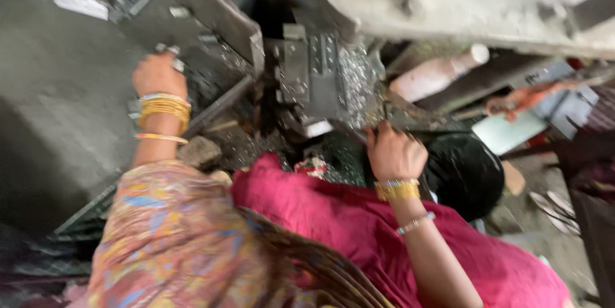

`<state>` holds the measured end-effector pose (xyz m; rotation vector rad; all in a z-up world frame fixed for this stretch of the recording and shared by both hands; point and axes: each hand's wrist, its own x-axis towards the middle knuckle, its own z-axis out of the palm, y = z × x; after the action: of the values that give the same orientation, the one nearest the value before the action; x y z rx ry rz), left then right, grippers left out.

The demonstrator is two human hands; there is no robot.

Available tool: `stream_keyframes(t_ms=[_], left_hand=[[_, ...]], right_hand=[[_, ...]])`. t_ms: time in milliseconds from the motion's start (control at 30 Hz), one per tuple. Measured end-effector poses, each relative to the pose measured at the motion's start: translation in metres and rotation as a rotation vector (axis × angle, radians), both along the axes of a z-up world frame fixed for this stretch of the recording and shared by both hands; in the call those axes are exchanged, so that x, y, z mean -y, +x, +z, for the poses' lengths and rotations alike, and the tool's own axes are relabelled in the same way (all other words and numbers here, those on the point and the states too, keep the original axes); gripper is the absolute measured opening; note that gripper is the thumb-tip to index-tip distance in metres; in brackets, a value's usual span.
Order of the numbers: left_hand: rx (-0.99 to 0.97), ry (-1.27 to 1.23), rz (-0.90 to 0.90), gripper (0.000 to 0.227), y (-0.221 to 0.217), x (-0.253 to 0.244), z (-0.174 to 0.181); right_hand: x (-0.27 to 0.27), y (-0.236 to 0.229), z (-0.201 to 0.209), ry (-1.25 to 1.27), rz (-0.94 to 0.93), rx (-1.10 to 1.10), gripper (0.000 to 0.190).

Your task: The person operates a manual press machine to shape metal pieces. They place a metal piece under the press, activate the lever, and remove the finished piece, repeating the process with multiple items.

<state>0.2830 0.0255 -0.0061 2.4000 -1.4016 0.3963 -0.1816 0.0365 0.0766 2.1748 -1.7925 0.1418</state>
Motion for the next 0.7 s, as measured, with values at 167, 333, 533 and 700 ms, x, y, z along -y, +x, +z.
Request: stream_keyframes(t_ms=[167, 333, 533, 700], left_hand=[[-0.205, -0.259, -0.245, 0.035, -0.092, -0.042, 0.061], [-0.042, 0.087, -0.301, 0.021, -0.26, -0.021, 0.04], [-0.22, 0.055, -0.492, 0.037, -0.309, 0.009, -0.005], [-0.032, 0.237, -0.381, 0.038, -0.288, 0.028, -0.005]], right_hand=[[-0.001, 0.005, -0.006, -0.05, 0.007, 0.028, 0.037], [-0.005, 0.002, -0.015, 0.062, 0.028, 0.107, 0.038], [-0.024, -0.018, -0.034, 0.096, 0.113, 0.113, 0.045], [-0.007, -0.025, -0.05, 0.468, 0.157, 0.184, 0.04]])
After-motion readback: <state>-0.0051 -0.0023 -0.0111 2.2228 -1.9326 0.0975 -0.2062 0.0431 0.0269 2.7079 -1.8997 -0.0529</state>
